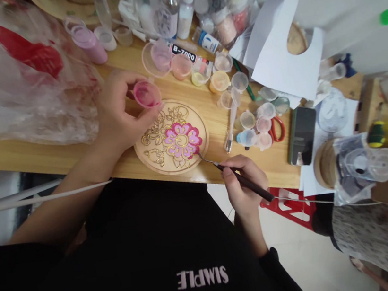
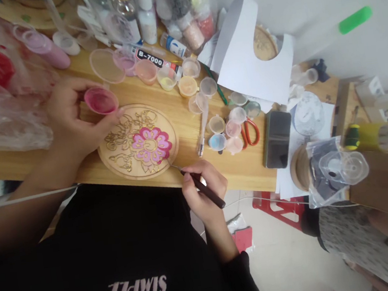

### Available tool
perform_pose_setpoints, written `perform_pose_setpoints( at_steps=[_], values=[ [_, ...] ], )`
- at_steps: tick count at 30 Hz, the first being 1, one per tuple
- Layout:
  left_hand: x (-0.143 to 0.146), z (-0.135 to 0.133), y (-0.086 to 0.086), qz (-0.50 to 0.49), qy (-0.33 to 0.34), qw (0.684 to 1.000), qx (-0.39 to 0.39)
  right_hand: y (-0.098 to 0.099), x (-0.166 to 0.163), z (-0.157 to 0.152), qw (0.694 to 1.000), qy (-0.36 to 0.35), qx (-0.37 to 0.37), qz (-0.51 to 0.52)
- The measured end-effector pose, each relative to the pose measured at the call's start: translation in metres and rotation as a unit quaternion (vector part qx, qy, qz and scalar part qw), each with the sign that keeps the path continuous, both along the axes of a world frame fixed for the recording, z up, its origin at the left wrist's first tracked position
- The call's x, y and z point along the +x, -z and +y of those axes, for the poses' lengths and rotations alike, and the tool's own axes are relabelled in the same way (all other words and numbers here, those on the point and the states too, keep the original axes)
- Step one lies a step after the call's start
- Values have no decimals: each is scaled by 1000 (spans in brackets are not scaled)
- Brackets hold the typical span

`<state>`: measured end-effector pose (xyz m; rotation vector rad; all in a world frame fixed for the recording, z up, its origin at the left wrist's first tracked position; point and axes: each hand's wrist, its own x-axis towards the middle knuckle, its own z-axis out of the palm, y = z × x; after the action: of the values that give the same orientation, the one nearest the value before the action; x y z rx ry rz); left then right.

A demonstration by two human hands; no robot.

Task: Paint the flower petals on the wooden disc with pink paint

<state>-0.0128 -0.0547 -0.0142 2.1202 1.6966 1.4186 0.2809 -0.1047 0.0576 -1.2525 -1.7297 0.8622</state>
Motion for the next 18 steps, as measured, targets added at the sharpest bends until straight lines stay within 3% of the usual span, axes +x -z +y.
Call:
perform_pose_setpoints(
  at_steps=[18],
  values=[
    [1,1,-2,29,-9,1000,2,-1,-1,1,1000,-13,11,9]
  ],
)
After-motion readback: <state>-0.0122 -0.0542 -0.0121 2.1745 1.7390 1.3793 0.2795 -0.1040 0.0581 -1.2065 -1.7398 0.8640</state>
